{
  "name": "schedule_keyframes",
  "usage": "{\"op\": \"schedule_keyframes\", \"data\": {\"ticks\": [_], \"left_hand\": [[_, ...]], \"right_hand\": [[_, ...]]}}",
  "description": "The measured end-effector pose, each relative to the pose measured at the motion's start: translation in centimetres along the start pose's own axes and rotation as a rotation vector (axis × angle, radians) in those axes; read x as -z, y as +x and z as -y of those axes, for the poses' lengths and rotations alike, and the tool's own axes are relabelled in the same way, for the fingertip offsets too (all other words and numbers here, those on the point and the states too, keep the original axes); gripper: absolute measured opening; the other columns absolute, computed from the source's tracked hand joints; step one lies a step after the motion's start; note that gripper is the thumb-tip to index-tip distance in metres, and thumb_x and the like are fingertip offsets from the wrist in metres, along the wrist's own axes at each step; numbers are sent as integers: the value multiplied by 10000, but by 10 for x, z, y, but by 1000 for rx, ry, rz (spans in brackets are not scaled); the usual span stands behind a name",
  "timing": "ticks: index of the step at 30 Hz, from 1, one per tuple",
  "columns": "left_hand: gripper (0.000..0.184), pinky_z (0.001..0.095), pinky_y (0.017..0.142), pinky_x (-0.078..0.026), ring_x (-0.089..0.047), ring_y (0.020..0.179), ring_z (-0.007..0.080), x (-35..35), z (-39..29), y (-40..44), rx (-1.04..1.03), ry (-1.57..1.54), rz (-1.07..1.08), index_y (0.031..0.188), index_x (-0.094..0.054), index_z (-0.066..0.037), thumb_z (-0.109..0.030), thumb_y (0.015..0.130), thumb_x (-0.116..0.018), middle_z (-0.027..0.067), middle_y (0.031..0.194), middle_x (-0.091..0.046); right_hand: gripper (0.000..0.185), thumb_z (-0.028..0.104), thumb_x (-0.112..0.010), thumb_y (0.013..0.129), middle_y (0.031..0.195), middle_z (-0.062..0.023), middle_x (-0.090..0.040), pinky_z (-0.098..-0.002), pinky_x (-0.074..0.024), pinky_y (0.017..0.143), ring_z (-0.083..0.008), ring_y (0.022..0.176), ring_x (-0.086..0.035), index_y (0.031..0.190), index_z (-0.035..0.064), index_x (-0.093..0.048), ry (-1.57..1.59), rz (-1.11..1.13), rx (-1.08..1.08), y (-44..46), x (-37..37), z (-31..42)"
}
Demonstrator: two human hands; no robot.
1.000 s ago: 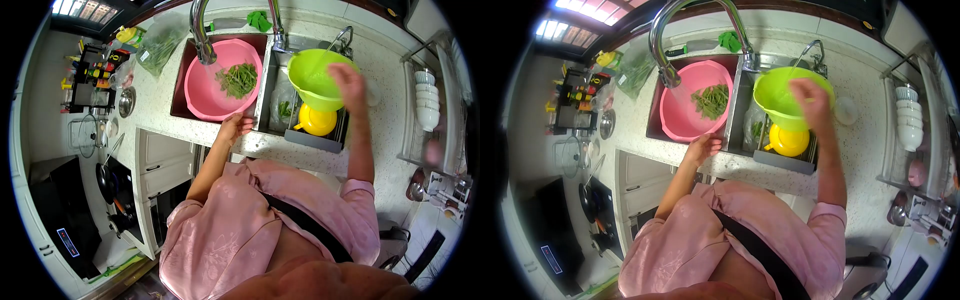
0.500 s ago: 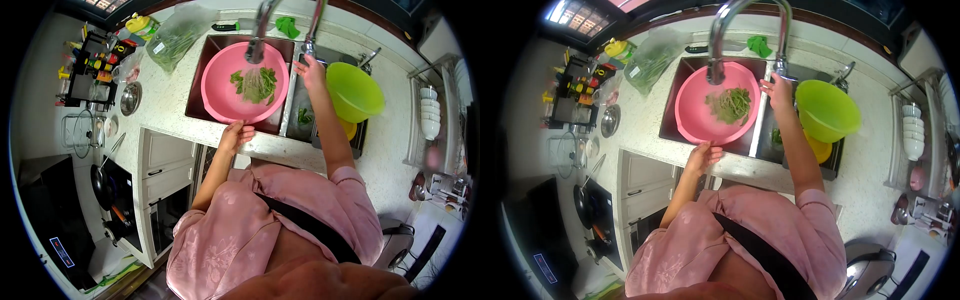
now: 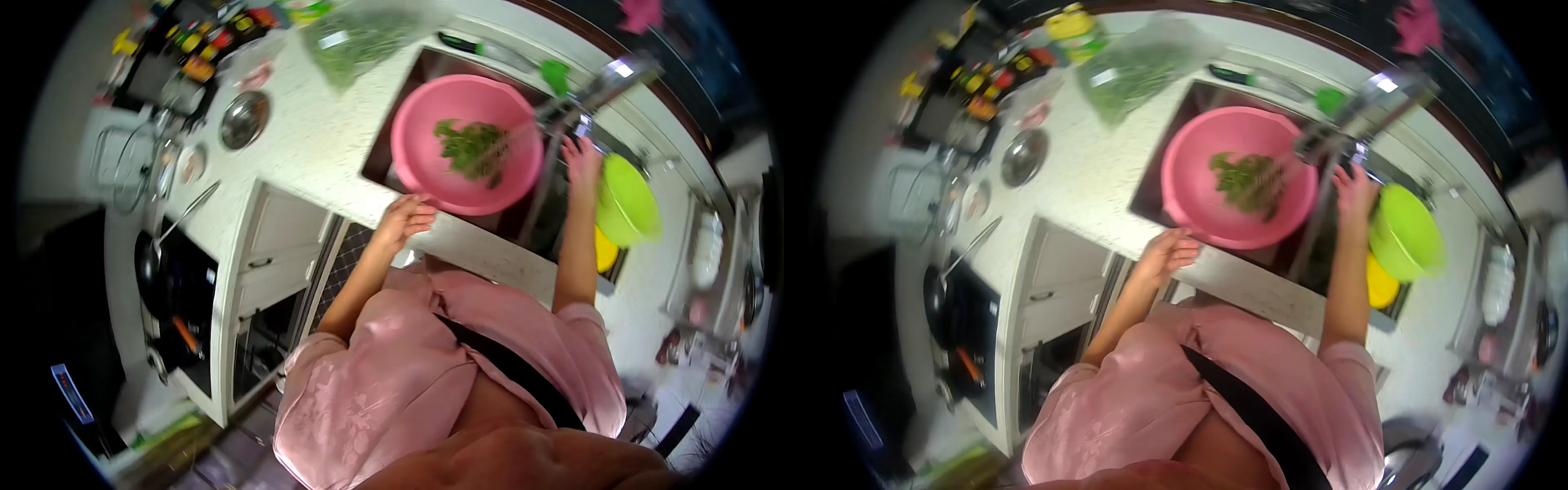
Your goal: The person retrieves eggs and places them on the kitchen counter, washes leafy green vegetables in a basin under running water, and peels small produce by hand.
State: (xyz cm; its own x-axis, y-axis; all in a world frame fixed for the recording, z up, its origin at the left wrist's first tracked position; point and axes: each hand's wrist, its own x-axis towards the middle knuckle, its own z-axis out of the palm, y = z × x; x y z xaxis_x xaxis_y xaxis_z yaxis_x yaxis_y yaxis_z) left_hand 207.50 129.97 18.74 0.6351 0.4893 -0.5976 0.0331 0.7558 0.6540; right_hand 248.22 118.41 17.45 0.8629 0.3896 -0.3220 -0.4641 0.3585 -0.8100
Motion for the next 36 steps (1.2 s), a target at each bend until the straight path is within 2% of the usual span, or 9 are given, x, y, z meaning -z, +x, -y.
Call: {"op": "schedule_keyframes", "data": {"ticks": [6, 13, 15, 17, 20, 23, 24, 30, 36], "left_hand": [[294, 280, 621, -525, -622, 714, 172, 17, -13, -1, -50, -17, -47, 1049, -542, -36, -270, 876, -503, 91, 827, -612], [283, 265, 560, -528, -623, 655, 157, 21, 10, -21, -96, -217, -137, 1037, -538, -35, -258, 862, -535, 91, 782, -615], [283, 263, 559, -528, -622, 651, 155, 21, 14, -33, -106, -238, -155, 1042, -545, -43, -260, 859, -540, 89, 789, -617], [292, 263, 585, -527, -622, 669, 154, 12, 20, -51, -80, -198, -217, 1062, -556, -61, -266, 855, -543, 83, 816, -622], [382, 263, 668, -515, -619, 730, 159, 14, 36, -52, -69, -121, -237, 1153, -524, -60, -288, 848, -532, 84, 863, -625], [366, 242, 607, -527, -631, 698, 150, 3, 46, -52, -108, -179, -219, 1128, -503, -10, -280, 882, -489, 115, 861, -637], [351, 244, 611, -523, -628, 713, 155, 3, 52, -52, -110, -213, -196, 1100, -507, -15, -292, 886, -492, 116, 867, -633], [314, 292, 636, -510, -615, 752, 207, -6, 57, -65, -89, -231, -212, 1096, -503, -24, -258, 887, -486, 126, 883, -621], [386, 321, 671, -506, -588, 801, 221, -2, 46, -64, -112, -146, -222, 1133, -465, -38, -300, 856, -521, 130, 940, -578]], "right_hand": [[312, 135, -353, 909, 1142, -193, -476, -432, -480, 826, -351, 1024, -535, 1142, -69, -395, -201, 2, -54, 15, 7, -7], [374, 156, -530, 843, 1104, -152, -472, -317, -534, 646, -280, 927, -592, 1111, -62, -386, -234, 20, -69, 59, 8, -6], [469, 207, -503, 860, 1213, -167, -420, -323, -504, 691, -253, 891, -598, 1192, -86, -346, -271, -27, -67, 55, 1, -12], [400, 233, -451, 878, 1115, -145, -487, -334, -494, 743, -239, 944, -567, 1165, -41, -403, -256, 132, -39, 74, 21, -24], [484, 155, -452, 871, 1154, -211, -490, -391, -486, 829, -318, 1037, -547, 1245, -115, -309, -256, 25, -30, 13, -14, -15], [376, 33, -569, 786, 1070, -194, -536, -357, -528, 536, -312, 748, -632, 1114, -12, -390, -91, -42, -13, -8, -21, -7], [525, -10, -599, 747, 1001, -211, -551, -318, -501, 437, -301, 660, -635, 1162, 22, -280, -140, -145, 51, -13, -28, -6], [1079, 31, -575, 766, 956, -199, -546, -296, -486, 481, -230, 653, -624, 1237, 115, 393, -155, -51, 7, -30, -29, 1], [1028, 43, -564, 778, 923, -189, -572, -298, -487, 496, -220, 658, -621, 1256, 53, 347, -164, -24, 39, -27, -25, 0]]}}
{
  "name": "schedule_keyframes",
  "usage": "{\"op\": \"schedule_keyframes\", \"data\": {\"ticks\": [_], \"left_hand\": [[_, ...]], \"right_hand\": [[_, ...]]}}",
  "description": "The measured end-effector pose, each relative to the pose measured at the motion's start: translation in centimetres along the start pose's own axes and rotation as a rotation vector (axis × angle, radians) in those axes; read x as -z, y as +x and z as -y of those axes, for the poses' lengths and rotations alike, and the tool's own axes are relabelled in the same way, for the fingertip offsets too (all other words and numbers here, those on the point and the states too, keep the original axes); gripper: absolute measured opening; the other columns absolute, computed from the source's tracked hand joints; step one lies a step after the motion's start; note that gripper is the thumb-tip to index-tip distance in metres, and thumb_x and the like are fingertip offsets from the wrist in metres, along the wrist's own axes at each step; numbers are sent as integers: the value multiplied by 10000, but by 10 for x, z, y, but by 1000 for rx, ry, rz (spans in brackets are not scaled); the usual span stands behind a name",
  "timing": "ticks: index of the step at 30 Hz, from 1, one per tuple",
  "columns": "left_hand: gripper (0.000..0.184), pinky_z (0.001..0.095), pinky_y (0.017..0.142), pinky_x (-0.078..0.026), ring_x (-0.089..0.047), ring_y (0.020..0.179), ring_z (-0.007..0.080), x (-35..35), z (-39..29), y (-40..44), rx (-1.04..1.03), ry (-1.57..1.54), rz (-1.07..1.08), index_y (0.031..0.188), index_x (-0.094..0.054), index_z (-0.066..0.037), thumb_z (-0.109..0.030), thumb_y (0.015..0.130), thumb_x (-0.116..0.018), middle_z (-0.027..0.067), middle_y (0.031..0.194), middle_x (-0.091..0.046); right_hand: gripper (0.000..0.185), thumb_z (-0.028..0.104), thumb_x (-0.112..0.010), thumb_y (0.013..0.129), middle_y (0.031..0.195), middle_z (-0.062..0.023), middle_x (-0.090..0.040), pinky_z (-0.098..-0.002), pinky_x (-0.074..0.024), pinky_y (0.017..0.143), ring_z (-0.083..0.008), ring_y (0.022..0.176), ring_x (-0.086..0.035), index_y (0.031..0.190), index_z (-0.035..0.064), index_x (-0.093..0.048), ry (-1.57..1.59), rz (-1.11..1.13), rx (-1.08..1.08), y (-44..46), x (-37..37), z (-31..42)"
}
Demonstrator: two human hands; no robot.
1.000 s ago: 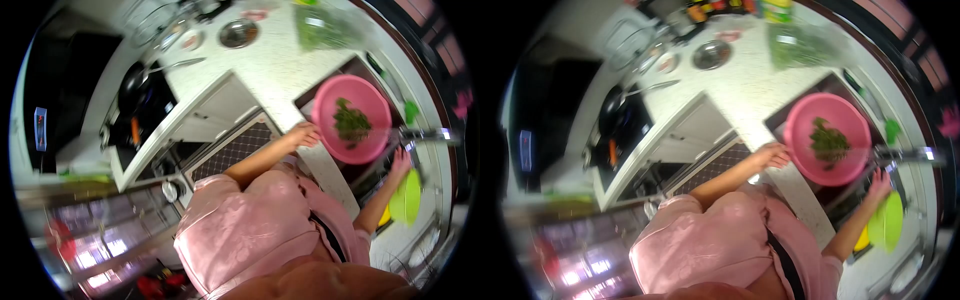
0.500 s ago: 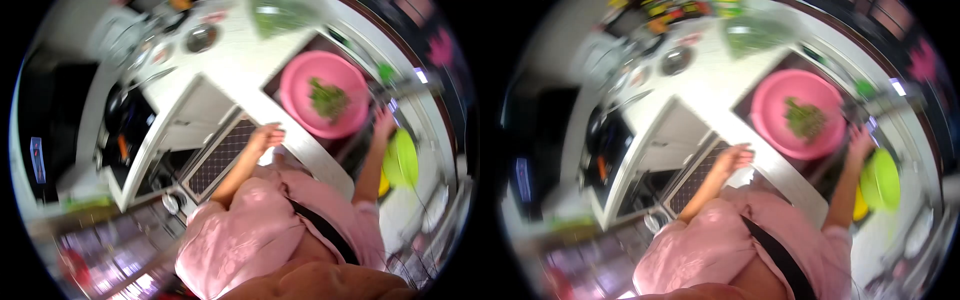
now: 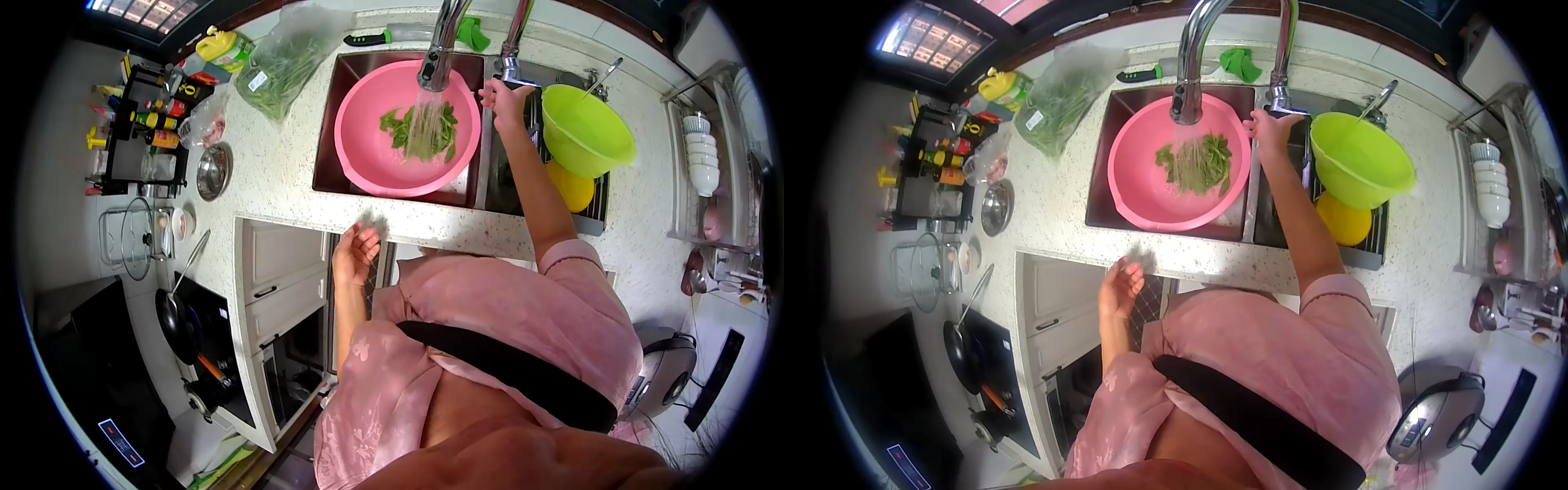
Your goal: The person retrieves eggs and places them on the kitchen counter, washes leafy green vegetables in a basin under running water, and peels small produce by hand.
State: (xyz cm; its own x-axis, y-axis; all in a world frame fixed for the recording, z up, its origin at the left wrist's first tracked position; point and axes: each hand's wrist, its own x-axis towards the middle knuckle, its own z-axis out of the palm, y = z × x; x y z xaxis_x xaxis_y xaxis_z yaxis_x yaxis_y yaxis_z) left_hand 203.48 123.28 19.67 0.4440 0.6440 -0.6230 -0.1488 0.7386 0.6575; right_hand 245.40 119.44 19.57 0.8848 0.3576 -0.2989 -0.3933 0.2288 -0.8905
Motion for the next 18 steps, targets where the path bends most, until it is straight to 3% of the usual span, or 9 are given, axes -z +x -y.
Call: {"op": "schedule_keyframes", "data": {"ticks": [4, 7, 9, 12, 17, 18], "left_hand": [[365, 318, 670, -503, -594, 789, 213, -7, -3, 0, -4, 8, 4, 1128, -472, -35, -291, 869, -496, 121, 919, -593], [345, 318, 655, -501, -607, 764, 212, -10, -3, 3, 12, 0, 9, 1110, -489, -38, -287, 871, -500, 113, 881, -616], [335, 320, 654, -501, -608, 755, 211, -10, -1, 6, 41, 22, 18, 1102, -493, -40, -281, 870, -505, 115, 876, -618], [343, 313, 656, -506, -600, 767, 216, -14, 1, 14, 76, 36, 39, 1104, -481, -40, -278, 860, -523, 122, 895, -603], [306, 309, 643, -517, -608, 747, 213, -36, -3, 20, 67, 49, 98, 1076, -508, -27, -259, 877, -490, 125, 871, -616], [302, 311, 648, -513, -606, 744, 211, -40, -5, 20, 71, 48, 102, 1071, -513, -29, -261, 880, -485, 127, 870, -617]], "right_hand": [[962, 52, -562, 779, 898, -180, -593, -288, -486, 490, -210, 639, -617, 1300, 21, 247, -17, -33, -8, -2, 1, 3], [1012, 41, -552, 747, 851, -161, -591, -266, -471, 474, -179, 594, -582, 1294, 42, 301, -100, -8, 38, 7, 10, 16], [951, 54, -543, 755, 852, -170, -596, -260, -468, 460, -181, 595, -593, 1326, 16, 217, -94, -11, 70, 12, 17, 19], [778, 49, -549, 748, 835, -180, -585, -248, -463, 443, -178, 576, -597, 1304, -54, -14, -144, 40, 91, 10, 20, 26], [788, 58, -583, 727, 819, -161, -593, -263, -467, 467, -180, 564, -595, 1299, -92, -63, -187, -50, 145, 19, 14, 26], [817, 83, -593, 727, 796, -144, -601, -268, -466, 485, -181, 553, -591, 1305, -102, -46, -247, -91, 312, 12, 9, 32]]}}
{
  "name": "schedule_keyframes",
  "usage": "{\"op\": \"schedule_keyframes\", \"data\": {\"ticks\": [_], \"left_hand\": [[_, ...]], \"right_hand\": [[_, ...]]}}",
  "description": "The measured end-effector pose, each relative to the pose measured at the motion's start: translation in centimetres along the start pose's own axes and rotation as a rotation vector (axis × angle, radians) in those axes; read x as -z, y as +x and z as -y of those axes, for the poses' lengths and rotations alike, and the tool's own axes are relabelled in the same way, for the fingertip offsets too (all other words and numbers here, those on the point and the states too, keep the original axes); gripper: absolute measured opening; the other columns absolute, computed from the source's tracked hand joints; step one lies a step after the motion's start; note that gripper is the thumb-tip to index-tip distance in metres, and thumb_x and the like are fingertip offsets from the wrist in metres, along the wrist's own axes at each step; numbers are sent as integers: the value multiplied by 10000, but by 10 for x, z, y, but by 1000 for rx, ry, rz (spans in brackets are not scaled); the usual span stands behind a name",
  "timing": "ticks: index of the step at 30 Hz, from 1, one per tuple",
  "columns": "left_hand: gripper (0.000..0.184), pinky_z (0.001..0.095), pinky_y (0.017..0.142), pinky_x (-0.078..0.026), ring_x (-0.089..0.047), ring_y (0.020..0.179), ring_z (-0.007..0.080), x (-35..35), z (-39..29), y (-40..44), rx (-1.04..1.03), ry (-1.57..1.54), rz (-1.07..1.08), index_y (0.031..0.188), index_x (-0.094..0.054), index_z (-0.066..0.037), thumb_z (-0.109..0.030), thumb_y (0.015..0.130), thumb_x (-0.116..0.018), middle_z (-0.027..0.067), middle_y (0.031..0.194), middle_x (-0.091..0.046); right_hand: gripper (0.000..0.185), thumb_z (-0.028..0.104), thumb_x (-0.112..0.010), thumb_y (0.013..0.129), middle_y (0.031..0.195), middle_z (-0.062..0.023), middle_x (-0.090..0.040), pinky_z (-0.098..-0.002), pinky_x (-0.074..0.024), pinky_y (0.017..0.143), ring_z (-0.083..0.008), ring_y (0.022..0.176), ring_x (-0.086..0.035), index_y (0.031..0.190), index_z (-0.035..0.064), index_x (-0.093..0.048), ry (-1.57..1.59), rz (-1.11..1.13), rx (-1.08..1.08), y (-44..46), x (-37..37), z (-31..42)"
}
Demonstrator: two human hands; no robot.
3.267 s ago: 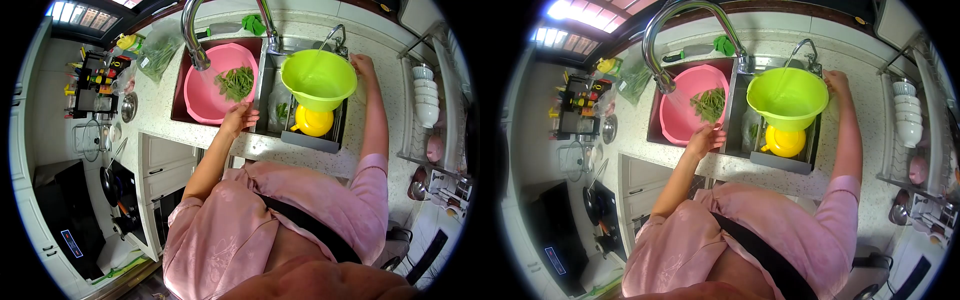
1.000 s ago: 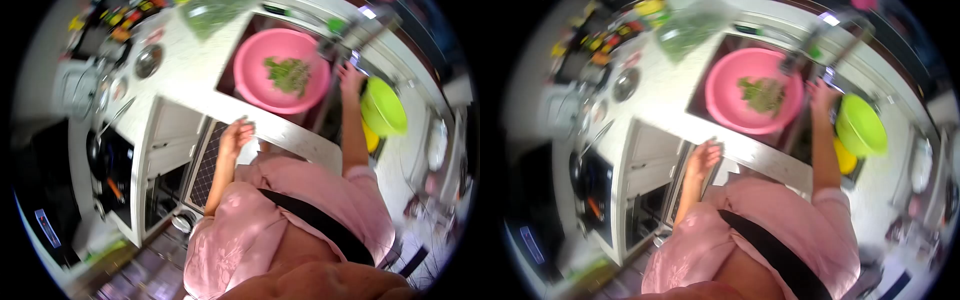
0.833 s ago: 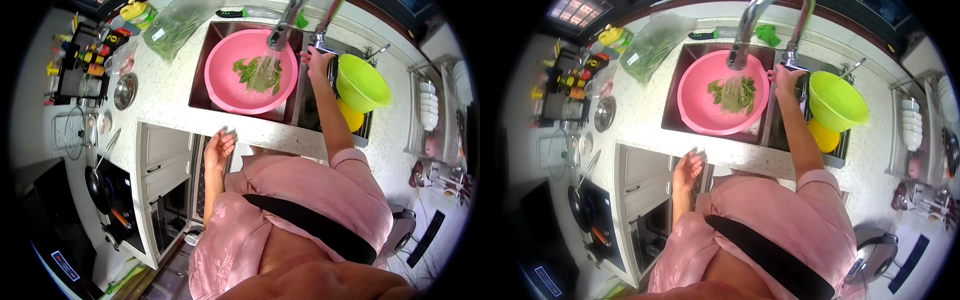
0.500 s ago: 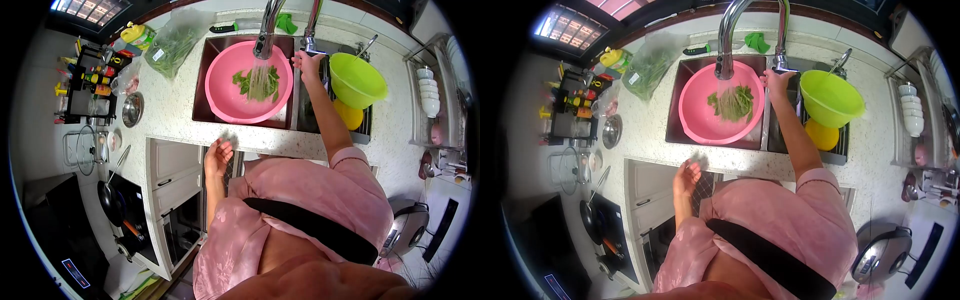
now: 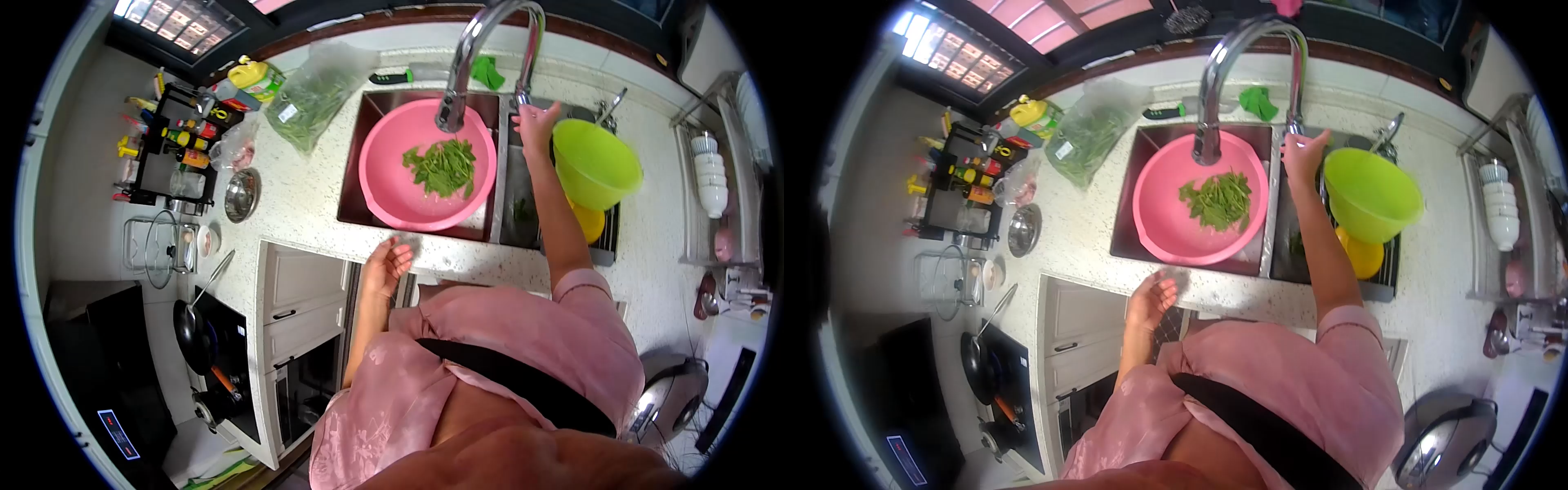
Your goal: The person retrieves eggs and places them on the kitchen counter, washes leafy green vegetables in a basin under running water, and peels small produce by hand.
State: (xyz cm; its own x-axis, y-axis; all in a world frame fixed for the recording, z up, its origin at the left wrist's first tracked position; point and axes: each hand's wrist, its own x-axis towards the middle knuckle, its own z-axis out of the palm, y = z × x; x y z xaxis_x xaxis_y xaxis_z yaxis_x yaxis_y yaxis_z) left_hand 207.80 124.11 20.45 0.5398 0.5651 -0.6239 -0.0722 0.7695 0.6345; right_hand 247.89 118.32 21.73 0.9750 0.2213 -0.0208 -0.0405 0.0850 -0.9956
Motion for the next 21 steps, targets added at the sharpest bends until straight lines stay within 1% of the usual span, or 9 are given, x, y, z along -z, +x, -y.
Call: {"op": "schedule_keyframes", "data": {"ticks": [2, 3, 5, 8, 13, 16, 18, 19, 21], "left_hand": [[298, 316, 659, -510, -604, 743, 210, -3, -2, -1, 2, -1, 6, 1066, -519, -32, -264, 883, -480, 131, 872, -619], [297, 319, 665, -509, -604, 745, 211, -2, -1, -1, 5, 0, 7, 1067, -520, -33, -263, 883, -481, 133, 876, -620], [300, 322, 669, -510, -604, 748, 216, 5, 2, -1, 0, -8, 25, 1074, -515, -33, -260, 882, -481, 134, 881, -621], [290, 321, 669, -512, -607, 750, 215, 7, 3, -5, -10, -18, 7, 1066, -517, -34, -256, 885, -468, 137, 884, -622], [271, 310, 660, -516, -614, 737, 208, 15, 12, -5, 13, -43, 5, 1043, -524, -39, -253, 887, -463, 129, 868, -626], [356, 312, 678, -505, -597, 773, 204, 13, 12, -8, 16, -18, 15, 1111, -476, -38, -277, 852, -527, 122, 917, -600], [357, 310, 674, -506, -599, 771, 205, 11, 13, -7, 9, -17, 3, 1109, -476, -37, -281, 852, -526, 120, 913, -600], [357, 310, 674, -506, -599, 771, 205, 11, 13, -6, 4, -25, 7, 1109, -476, -37, -281, 852, -526, 120, 913, -600], [357, 306, 672, -507, -600, 770, 205, 16, 17, -5, 6, -24, 0, 1106, -477, -36, -286, 854, -520, 117, 906, -597]], "right_hand": [[909, 177, -602, 739, 717, -90, -618, -270, -458, 526, -184, 512, -576, 1304, -133, 38, -201, -21, 210, 10, -4, -1], [862, 248, -595, 747, 690, -101, -615, -281, -476, 542, -198, 538, -597, 1278, -159, -51, -275, 38, 36, 9, -5, 12], [777, 259, -588, 746, 663, -123, -603, -293, -498, 571, -211, 569, -619, 1244, -152, -157, -371, 110, -205, 17, -1, 14], [696, 281, -588, 748, 710, -177, -611, -361, -512, 645, -290, 647, -637, 1204, -122, -250, -570, 238, -311, 3, 5, 14], [683, 343, -589, 748, 858, -262, -607, -468, -462, 760, -403, 805, -602, 1189, -90, -299, -937, 138, -29, -7, 4, -26], [700, 338, -597, 742, 852, -242, -616, -464, -462, 750, -394, 811, -601, 1208, -84, -288, -861, 210, -78, 6, 10, -47], [711, 256, -594, 779, 742, -125, -630, -269, -461, 443, -199, 557, -610, 1286, -72, -217, -771, 180, 315, 2, 18, -69], [711, 256, -594, 779, 742, -125, -630, -269, -461, 443, -199, 557, -610, 1286, -72, -217, -772, 183, 325, -5, 22, -67], [789, 196, -594, 792, 796, -108, -635, -251, -458, 440, -160, 607, -609, 1348, -45, -88, -376, 257, 127, -26, 27, -64]]}}
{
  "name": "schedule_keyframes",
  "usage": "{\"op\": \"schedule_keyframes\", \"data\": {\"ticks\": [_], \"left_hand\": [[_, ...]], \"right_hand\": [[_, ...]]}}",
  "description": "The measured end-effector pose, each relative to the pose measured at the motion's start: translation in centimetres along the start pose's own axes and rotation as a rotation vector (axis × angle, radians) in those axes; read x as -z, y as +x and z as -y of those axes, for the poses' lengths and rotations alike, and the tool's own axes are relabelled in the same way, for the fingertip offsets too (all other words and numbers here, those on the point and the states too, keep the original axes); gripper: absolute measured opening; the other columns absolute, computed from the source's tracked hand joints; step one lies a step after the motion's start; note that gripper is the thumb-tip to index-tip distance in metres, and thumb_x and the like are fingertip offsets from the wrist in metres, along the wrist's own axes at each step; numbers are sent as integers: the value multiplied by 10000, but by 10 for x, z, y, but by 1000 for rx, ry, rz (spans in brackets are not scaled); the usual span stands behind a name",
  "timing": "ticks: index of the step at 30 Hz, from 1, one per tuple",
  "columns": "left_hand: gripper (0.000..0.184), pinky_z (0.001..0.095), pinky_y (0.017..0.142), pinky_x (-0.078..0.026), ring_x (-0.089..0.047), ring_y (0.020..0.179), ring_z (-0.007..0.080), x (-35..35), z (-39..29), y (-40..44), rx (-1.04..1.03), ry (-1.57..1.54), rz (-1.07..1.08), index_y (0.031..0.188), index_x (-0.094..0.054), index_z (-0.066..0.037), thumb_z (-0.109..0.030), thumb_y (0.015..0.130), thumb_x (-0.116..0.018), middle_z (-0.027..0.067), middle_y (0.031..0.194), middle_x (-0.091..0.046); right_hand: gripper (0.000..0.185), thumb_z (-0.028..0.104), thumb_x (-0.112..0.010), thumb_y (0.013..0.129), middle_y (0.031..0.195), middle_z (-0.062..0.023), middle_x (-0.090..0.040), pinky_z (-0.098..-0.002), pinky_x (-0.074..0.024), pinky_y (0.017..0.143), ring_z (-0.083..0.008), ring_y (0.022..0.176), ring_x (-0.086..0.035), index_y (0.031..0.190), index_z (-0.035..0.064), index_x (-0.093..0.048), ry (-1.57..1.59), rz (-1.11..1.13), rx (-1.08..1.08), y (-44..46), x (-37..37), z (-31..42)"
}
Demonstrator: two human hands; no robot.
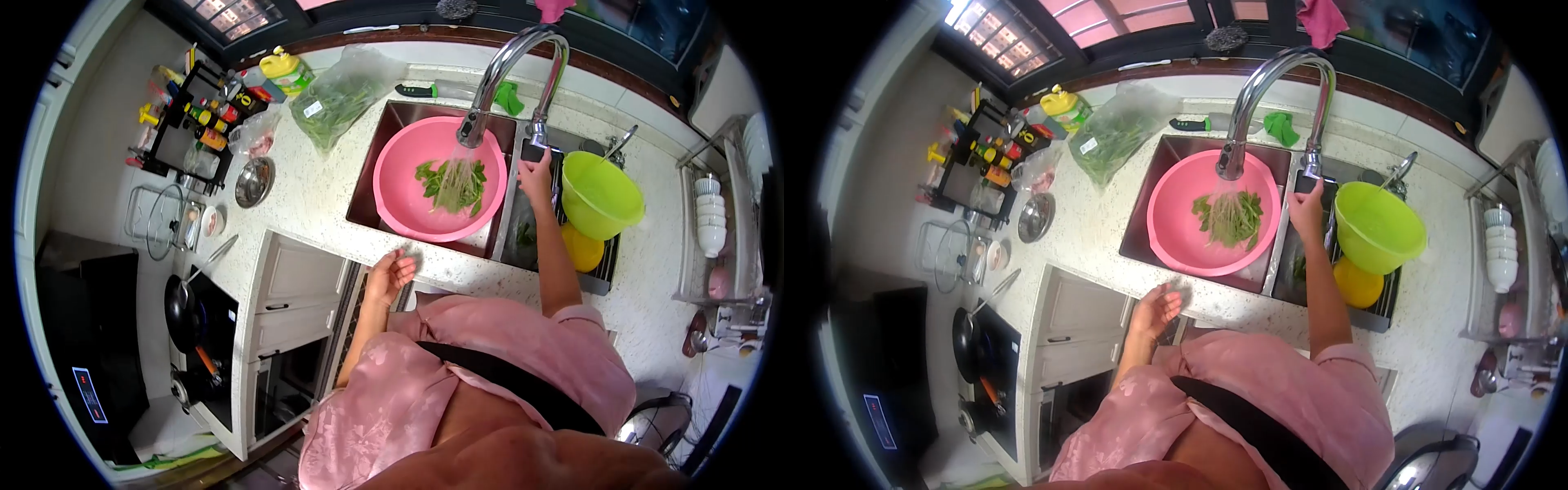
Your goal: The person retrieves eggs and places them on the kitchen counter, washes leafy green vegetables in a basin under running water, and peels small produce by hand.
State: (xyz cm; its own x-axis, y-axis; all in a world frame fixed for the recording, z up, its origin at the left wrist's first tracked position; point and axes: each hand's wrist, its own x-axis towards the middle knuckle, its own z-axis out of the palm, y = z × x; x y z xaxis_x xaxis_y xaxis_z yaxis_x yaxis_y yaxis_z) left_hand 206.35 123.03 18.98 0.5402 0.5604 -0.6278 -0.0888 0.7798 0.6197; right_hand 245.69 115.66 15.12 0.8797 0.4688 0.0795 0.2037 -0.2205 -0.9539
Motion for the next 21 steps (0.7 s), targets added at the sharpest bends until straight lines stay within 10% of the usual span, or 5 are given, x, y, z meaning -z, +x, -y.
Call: {"op": "schedule_keyframes", "data": {"ticks": [21], "left_hand": [[349, 311, 664, -508, -598, 767, 211, -30, 9, 8, 102, 80, -3, 1098, -492, -54, -294, 850, -541, 119, 911, -592]], "right_hand": [[882, 131, -600, 798, 894, -134, -594, -239, -461, 433, -161, 611, -605, 1377, 37, 59, 531, 18, -441, -38, 18, 11]]}}
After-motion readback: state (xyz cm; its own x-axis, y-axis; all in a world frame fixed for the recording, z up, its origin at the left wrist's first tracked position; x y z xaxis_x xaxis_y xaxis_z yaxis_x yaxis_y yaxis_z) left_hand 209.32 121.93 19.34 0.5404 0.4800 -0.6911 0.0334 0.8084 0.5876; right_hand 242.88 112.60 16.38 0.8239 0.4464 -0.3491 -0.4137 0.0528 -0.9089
